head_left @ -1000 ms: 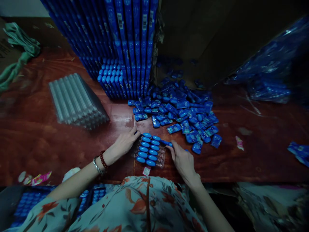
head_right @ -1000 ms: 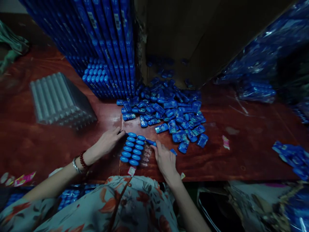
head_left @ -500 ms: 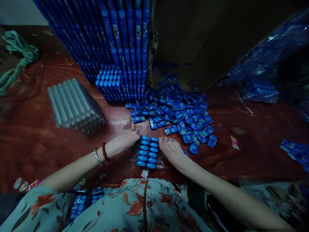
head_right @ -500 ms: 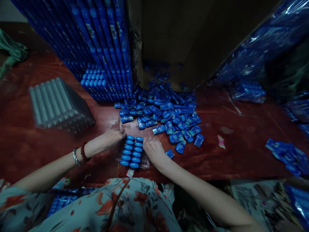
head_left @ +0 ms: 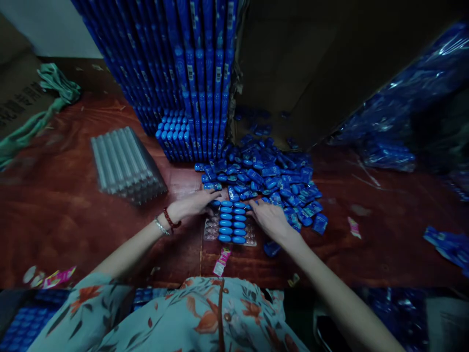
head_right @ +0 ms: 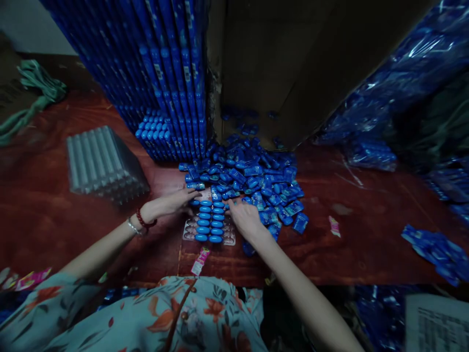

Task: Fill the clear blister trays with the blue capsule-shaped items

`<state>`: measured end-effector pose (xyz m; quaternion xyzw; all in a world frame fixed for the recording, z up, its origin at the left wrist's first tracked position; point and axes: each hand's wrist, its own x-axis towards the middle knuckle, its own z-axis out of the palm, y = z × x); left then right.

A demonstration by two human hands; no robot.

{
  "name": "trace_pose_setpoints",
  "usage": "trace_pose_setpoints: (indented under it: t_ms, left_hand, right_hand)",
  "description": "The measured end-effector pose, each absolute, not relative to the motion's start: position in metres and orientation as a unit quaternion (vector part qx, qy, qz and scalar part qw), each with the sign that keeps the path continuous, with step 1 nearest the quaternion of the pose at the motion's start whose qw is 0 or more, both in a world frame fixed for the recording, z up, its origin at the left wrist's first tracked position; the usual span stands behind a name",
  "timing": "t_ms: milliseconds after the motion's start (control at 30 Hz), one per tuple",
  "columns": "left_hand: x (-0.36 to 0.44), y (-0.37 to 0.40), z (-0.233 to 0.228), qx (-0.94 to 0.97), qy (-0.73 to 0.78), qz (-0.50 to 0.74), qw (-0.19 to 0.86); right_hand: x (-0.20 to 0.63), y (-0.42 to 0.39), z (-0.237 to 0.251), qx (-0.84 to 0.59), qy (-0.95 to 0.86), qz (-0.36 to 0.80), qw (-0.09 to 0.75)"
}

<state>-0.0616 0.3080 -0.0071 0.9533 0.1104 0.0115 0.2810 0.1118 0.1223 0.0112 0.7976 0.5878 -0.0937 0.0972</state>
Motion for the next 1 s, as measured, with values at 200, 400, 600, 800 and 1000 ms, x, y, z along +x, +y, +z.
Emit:
trace_pose_setpoints:
  t_ms: [200, 400, 600, 800, 1000]
  left_hand:
    - [-0.074, 0.343, -0.019, 0.898, 0.212, 0.044, 0.383]
    - [-0.037, 0.328, -0.06, 0.904, 0.326, 0.124, 0.246]
    - [-0.076, 0.317, -0.06, 0.898, 0.318, 0.153, 0.263]
    - [-0.15, 0.28, -0.054, 0.854, 0.342, 0.216, 0.326]
    - [-0.133, 0.243, -0.052, 0.821, 0.346, 0.265, 0.369]
  right_hand:
    - [0.159, 0.093, -0.002, 0.851, 0.518, -0.087, -0.008]
    - [0.167, 0.11, -0.03, 0.826, 0.561, -0.042, 0.039]
    - [0.147, 0.083, -0.049, 0.833, 0.553, -0.02, 0.014]
    - [0.124, 0.028, -0.061, 0.83, 0.484, -0.061, -0.27]
    - [0.109, 0.04, -0.053, 0.79, 0.493, -0.07, -0.356]
